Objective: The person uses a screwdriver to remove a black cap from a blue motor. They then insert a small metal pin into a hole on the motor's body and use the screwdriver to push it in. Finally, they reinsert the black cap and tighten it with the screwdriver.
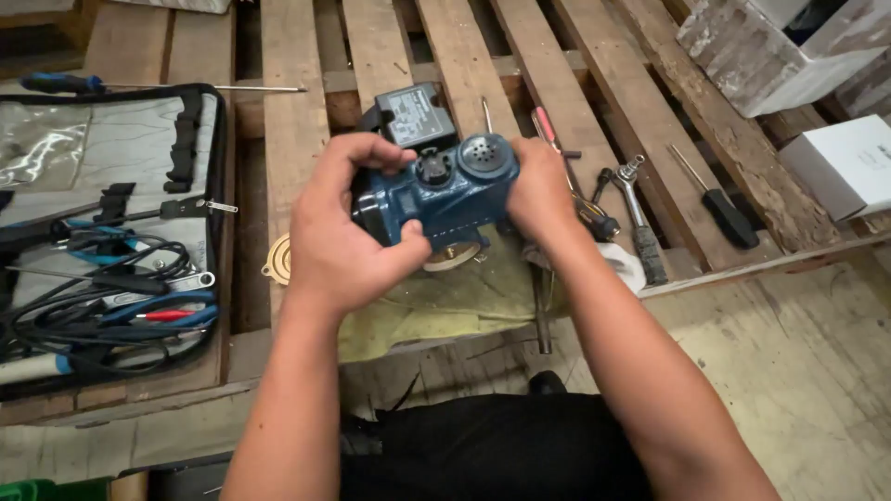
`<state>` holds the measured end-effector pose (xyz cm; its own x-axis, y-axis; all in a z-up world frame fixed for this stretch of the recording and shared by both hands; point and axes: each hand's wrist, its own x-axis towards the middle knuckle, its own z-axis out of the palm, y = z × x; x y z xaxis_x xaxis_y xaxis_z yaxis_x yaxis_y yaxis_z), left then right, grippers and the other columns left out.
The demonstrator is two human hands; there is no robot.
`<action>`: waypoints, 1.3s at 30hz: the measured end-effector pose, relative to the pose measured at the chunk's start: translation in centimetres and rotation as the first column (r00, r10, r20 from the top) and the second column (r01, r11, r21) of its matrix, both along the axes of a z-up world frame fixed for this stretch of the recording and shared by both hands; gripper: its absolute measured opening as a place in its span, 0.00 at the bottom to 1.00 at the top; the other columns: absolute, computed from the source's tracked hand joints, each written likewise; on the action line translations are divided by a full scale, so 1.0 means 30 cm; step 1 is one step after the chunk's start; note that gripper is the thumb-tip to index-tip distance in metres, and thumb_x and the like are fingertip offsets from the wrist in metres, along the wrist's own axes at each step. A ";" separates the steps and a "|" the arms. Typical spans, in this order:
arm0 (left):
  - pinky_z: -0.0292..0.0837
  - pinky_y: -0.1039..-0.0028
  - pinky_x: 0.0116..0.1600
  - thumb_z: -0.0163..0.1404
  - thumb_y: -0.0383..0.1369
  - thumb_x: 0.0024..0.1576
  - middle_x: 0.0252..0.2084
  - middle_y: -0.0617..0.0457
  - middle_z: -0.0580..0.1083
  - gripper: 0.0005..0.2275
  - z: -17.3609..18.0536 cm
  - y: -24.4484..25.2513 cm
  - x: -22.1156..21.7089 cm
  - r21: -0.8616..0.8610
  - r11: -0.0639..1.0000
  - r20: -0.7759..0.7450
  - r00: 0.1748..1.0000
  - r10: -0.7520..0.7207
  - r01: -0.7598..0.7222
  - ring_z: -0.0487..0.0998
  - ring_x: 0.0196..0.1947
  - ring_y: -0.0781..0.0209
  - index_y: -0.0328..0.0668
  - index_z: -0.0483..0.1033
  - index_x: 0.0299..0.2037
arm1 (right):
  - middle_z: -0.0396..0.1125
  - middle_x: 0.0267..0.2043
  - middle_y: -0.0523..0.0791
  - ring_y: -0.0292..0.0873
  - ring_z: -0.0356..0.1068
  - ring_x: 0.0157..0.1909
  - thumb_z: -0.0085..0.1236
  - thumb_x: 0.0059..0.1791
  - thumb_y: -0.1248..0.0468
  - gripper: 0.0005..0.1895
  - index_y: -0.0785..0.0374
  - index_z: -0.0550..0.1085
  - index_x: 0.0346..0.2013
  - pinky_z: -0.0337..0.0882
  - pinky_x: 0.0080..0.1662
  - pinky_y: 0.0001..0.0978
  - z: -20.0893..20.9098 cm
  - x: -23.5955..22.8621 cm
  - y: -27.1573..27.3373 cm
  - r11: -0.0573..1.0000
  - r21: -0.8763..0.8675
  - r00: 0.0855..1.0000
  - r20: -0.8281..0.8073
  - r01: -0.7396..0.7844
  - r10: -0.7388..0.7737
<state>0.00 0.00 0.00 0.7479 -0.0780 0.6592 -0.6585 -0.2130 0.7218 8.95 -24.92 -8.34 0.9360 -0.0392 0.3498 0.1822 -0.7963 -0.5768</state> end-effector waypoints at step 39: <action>0.74 0.63 0.62 0.55 0.26 0.47 0.51 0.46 0.75 0.21 -0.028 0.018 -0.156 0.274 0.955 0.189 0.967 -0.170 0.114 0.78 0.52 0.49 0.37 0.72 0.53 | 0.70 0.41 0.44 0.36 0.69 0.41 0.60 0.54 0.65 0.09 0.65 0.73 0.46 0.70 0.44 0.25 0.290 -0.529 -0.081 0.894 0.306 0.944 0.146 -0.327 0.295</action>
